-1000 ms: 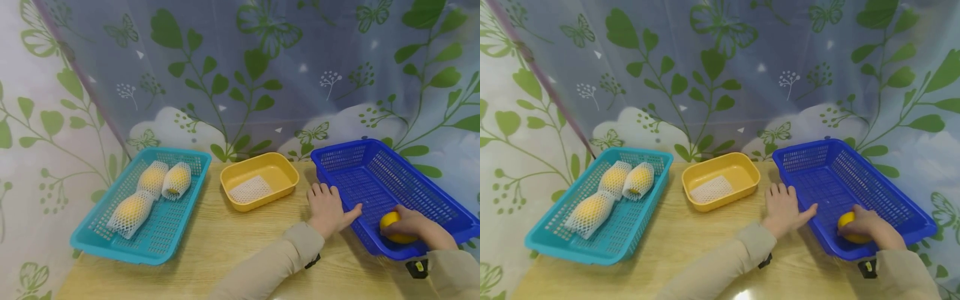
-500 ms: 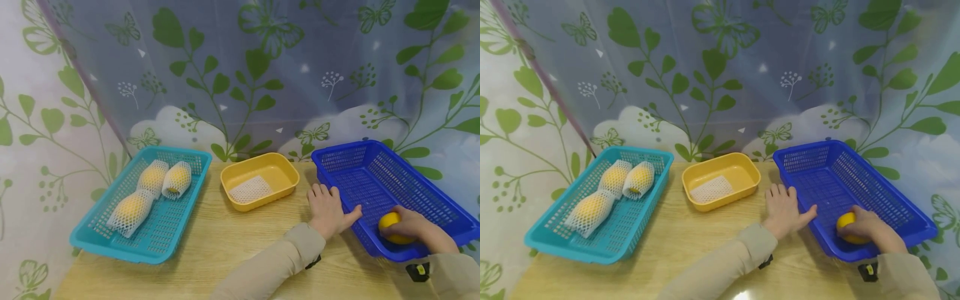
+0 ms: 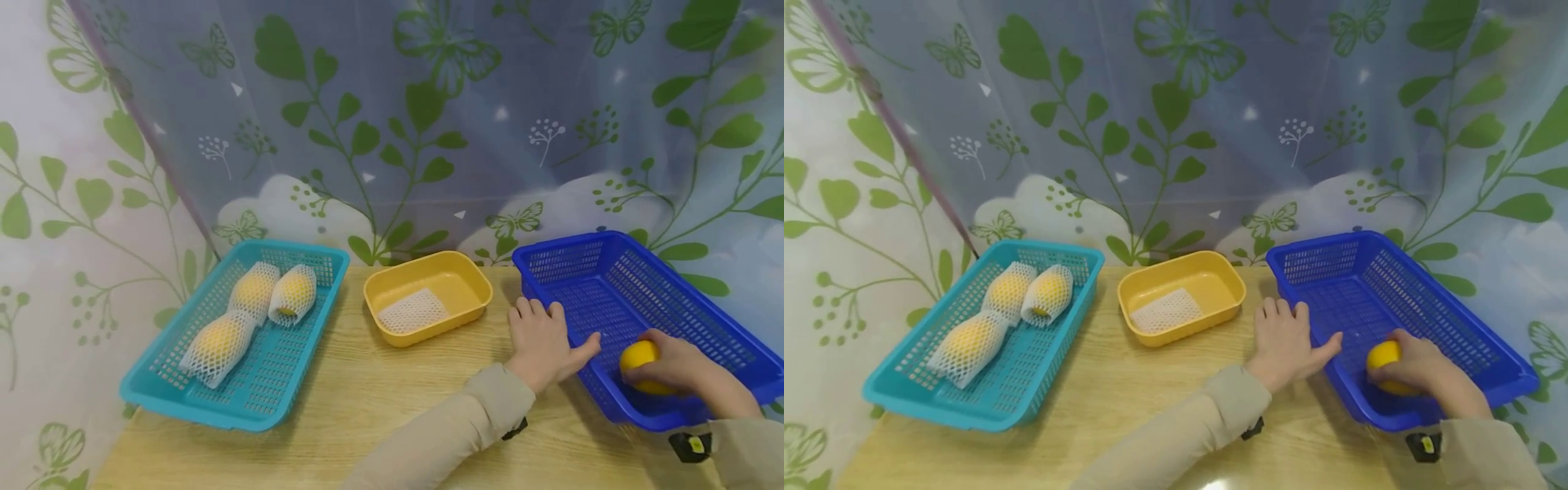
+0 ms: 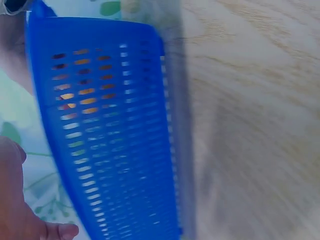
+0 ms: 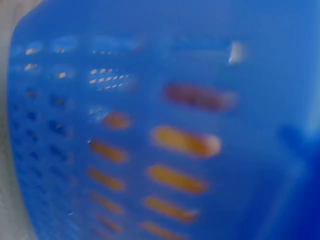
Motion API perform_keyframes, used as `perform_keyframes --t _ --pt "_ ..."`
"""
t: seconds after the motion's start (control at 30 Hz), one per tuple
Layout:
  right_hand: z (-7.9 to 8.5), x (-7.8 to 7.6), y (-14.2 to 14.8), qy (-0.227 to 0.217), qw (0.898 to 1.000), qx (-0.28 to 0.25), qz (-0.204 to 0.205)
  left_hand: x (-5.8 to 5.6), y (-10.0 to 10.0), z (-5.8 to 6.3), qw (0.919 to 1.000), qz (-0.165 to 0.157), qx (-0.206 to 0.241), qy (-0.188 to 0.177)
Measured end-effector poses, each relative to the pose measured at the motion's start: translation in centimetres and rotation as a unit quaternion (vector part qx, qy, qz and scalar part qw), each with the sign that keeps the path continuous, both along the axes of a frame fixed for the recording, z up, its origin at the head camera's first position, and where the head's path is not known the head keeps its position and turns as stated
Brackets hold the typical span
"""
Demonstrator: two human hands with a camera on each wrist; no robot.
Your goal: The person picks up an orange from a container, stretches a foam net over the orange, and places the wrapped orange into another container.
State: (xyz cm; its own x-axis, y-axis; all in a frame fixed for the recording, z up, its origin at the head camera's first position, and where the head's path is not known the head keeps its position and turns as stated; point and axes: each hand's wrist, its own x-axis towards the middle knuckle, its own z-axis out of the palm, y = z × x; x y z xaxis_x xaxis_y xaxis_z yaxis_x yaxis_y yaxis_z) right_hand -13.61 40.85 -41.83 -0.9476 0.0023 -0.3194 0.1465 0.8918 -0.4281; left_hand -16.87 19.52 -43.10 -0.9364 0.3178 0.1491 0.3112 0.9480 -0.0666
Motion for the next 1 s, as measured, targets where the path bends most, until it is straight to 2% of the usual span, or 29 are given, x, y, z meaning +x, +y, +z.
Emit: perform_keyframes --t 0.17,0.4,0.57,0.63,0.7,0.8,0.83,0.87,0.93,1.0 --pt "1.3 0.1 -1.0 0.039 0.999 0.009 0.015 0.6 -0.6 1.4 0.9997 -0.012 0.021 0.004" --pt "3.1 0.2 -2.4 0.106 0.993 0.037 0.043 2.5 -1.8 3.4 0.9969 -0.049 0.053 -0.031" --pt "4.4 0.9 -4.2 0.128 0.99 0.015 0.052 3.8 -3.6 4.0 0.9944 -0.072 0.065 -0.043" --pt "4.9 1.3 -5.2 0.139 0.989 -0.004 0.056 4.2 -4.8 4.0 0.9913 -0.087 0.085 -0.05" --pt "5.3 1.8 -6.4 0.157 0.986 -0.023 0.057 4.5 -6.3 3.8 0.9849 -0.111 0.118 -0.062" --pt "5.7 2.3 -8.2 0.185 0.979 -0.061 0.062 4.6 -8.9 3.5 0.9658 -0.154 0.18 -0.106" --pt "5.8 2.5 -8.8 0.193 0.976 -0.075 0.062 4.7 -9.8 3.3 0.9568 -0.167 0.204 -0.124" --pt "5.8 2.7 -9.4 0.199 0.974 -0.091 0.063 4.7 -10.7 3.1 0.9433 -0.181 0.235 -0.148" --pt "5.8 3.1 -10.5 0.21 0.968 -0.122 0.064 4.8 -12.3 2.8 0.9035 -0.201 0.309 -0.218" --pt "5.7 3.6 -11.5 0.222 0.962 -0.148 0.062 5.2 -13.7 2.4 0.8511 -0.2 0.384 -0.296"
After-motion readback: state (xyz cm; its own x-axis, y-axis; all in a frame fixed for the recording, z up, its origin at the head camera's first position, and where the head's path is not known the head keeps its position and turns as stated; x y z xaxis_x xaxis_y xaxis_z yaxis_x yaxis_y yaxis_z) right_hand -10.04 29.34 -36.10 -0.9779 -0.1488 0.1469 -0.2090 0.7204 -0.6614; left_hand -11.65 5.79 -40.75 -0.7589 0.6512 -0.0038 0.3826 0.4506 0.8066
